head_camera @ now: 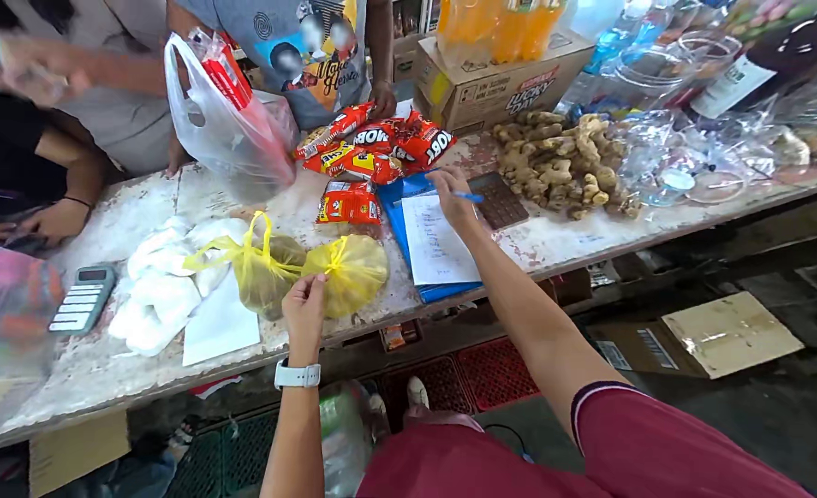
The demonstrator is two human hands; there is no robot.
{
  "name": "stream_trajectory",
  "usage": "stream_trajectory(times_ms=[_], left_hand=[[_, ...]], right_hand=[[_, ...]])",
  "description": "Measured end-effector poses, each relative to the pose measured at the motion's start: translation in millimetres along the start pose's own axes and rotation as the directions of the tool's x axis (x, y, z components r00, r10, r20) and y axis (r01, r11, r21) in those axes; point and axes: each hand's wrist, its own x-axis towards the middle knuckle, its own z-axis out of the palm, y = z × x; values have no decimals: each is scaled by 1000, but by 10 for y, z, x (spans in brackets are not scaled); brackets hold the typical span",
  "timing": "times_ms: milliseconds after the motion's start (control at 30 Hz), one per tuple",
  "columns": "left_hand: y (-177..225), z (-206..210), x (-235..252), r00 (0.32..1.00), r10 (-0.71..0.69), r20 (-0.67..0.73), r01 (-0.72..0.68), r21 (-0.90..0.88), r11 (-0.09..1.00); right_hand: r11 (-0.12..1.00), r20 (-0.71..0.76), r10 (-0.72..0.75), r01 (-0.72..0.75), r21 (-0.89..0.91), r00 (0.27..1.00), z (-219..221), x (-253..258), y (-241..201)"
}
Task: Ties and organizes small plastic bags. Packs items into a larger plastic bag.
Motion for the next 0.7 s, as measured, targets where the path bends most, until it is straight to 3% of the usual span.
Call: stream_trajectory(times_ms=[100,200,300,467,700], left_hand=[[18,34,22,1000,-15,-3,15,-14,1000],[49,58,29,999,-35,-6,35,-38,999],[57,52,13,999,-43,-9,43,-49,998],[48,85,7,999,-51,-8,50,-73,996],[49,93,12,999,-39,-2,39,-52,998]], right_hand=[[959,72,179,-190,209,981,92,215,2],[945,106,235,-252,206,966,169,250,74],[968,36,219,-222,114,975,225,210,88],[991,78,130,-128,-30,988,253,165,46],[991,93,126,-122,-45,988,238,173,30]])
